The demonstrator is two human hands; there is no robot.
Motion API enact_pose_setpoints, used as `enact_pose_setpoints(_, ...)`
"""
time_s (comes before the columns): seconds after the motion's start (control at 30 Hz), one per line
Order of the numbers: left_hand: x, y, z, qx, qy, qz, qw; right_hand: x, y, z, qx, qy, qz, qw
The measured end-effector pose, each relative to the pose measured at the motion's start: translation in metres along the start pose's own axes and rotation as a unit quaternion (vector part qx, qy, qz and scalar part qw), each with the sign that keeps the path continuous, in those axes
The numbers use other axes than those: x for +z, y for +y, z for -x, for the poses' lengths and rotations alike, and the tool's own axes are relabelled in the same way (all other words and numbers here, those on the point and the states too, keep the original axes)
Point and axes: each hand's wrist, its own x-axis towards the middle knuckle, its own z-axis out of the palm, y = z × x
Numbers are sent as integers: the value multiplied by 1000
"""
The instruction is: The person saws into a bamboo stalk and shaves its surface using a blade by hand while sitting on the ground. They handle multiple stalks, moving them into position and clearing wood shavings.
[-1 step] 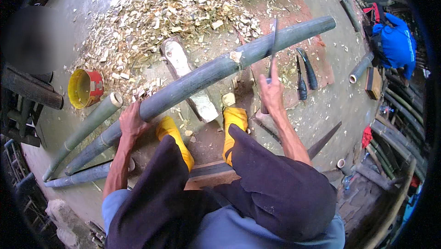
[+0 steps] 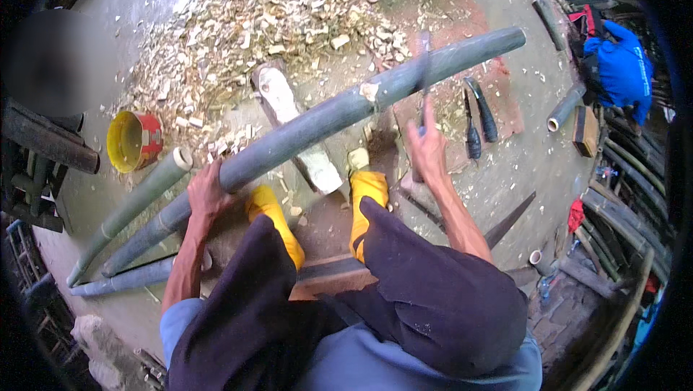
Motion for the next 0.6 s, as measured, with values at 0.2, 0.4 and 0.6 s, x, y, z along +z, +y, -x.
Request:
enact_pose_setpoints(0.2,9,-13,3,-12,-24,8,1000,32,14,26,-279,-145,287,905)
enact_pose_setpoints(0.4,12,-12,7,3,-21,16,1000,55,23,39,-334,-43,217,916)
enact_pose_setpoints(0.6,9,-9,4,-13,-18,19,1000,20,1,12,-75,14,26,997)
